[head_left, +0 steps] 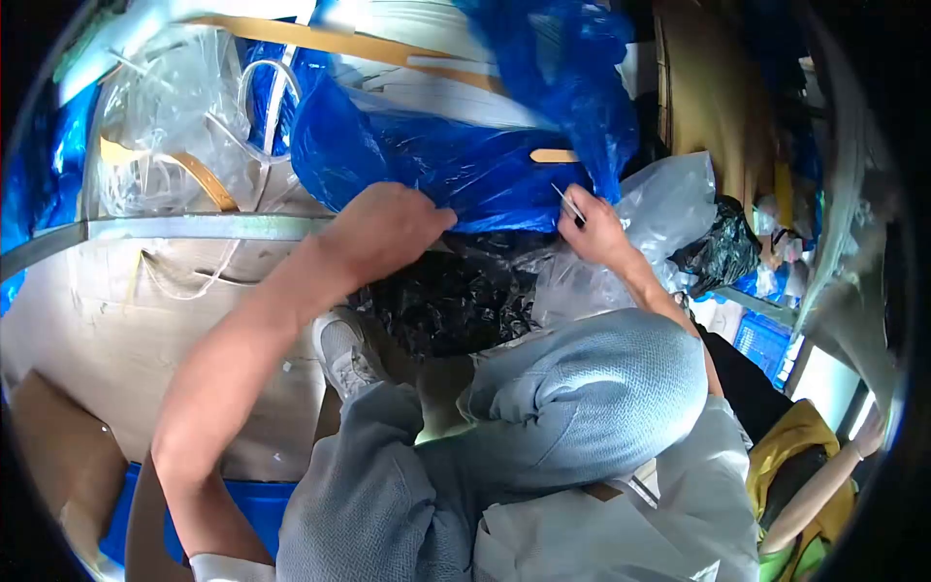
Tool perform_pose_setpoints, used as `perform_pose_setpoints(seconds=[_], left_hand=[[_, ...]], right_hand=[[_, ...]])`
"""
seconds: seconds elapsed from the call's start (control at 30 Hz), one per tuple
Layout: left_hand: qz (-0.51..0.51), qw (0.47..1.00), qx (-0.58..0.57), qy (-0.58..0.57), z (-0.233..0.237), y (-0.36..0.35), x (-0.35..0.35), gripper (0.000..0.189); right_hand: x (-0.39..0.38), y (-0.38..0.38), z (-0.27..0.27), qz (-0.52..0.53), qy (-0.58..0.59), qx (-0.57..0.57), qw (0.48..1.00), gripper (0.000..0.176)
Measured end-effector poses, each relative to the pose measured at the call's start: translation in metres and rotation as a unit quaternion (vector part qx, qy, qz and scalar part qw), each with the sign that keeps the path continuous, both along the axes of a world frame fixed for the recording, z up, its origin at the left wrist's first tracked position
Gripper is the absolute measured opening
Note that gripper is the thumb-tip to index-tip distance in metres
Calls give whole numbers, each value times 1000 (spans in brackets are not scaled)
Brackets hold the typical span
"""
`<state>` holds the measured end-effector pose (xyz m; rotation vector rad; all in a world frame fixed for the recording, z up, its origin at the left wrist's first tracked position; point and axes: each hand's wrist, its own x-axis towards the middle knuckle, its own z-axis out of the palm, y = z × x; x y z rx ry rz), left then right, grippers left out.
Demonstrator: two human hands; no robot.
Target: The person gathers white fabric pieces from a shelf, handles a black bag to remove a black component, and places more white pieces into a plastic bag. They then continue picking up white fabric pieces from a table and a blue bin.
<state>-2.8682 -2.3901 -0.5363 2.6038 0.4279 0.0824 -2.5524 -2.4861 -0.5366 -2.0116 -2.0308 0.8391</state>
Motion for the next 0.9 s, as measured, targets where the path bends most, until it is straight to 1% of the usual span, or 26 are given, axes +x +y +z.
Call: perform_pose_setpoints(seconds=[0.03, 0.07, 0.1, 0.13, 0.2, 0.23, 0.33, 0.4, 0.43, 0.47, 0.53, 0.57, 0.6, 0.7, 0.73, 0.8, 0.83, 0.87, 0.9], left_hand=[[-6, 1000, 4, 1, 4, -3, 0, 11], [-8, 1000, 14, -26, 9, -5, 0, 11], [-9, 998, 21, -54, 14, -9, 0, 10], [-14, 998, 23, -54, 18, -13, -1, 10], [-41, 995, 5, -94, 27, -19, 0, 12], [-46, 995, 8, -93, 33, -21, 1, 12], [-55, 996, 18, -74, 52, -28, -1, 8], [-56, 980, -78, -173, 66, -35, 0, 10], [-58, 980, -76, -172, 73, -38, 0, 10], [-68, 983, -68, -157, 82, -40, 0, 12], [-86, 984, -55, -143, 103, -43, -2, 15], [-104, 987, -59, -108, 115, -42, -6, 12], [-120, 988, -65, -71, 123, -43, -8, 8], [-134, 985, -93, -64, 133, -49, -11, 8], [-136, 984, -93, -61, 132, -51, -11, 8], [-161, 976, -122, -76, 130, -55, -9, 16], [-166, 976, -120, -73, 130, -56, -8, 16], [-186, 973, -122, -65, 129, -56, -6, 12], [-205, 969, -125, -55, 128, -56, -4, 10]], right_hand=[[-1, -9, 3, -43, 32, -17, 998, 15], [0, -16, 10, -56, 56, -25, 997, 18], [0, -22, 20, -61, 57, -24, 996, 18], [-1, -27, 29, -80, 66, -51, 993, 18], [0, -36, 48, -121, 72, -96, 985, 18], [0, -40, 56, -125, 74, -91, 985, 18], [-1, -54, 79, -177, 111, -154, 966, 16], [7, -66, 96, -194, 126, -180, 956, 16], [2, -68, 116, -246, 184, -207, 929, 15], [0, -73, 124, -249, 185, -207, 928, 15], [-2, -86, 135, -251, 256, -230, 905, 17], [-9, -91, 138, -294, 268, -253, 882, 20], [-9, -97, 138, -295, 271, -249, 882, 20], [-7, -103, 136, -304, 374, -257, 838, 23], [-9, -101, 138, -305, 378, -256, 836, 23], [-9, -100, 140, -331, 349, -268, 835, 23], [-8, -100, 140, -341, 340, -271, 833, 23], [-4, -99, 139, -312, 353, -270, 840, 22], [-5, -100, 141, -315, 351, -270, 839, 22]])
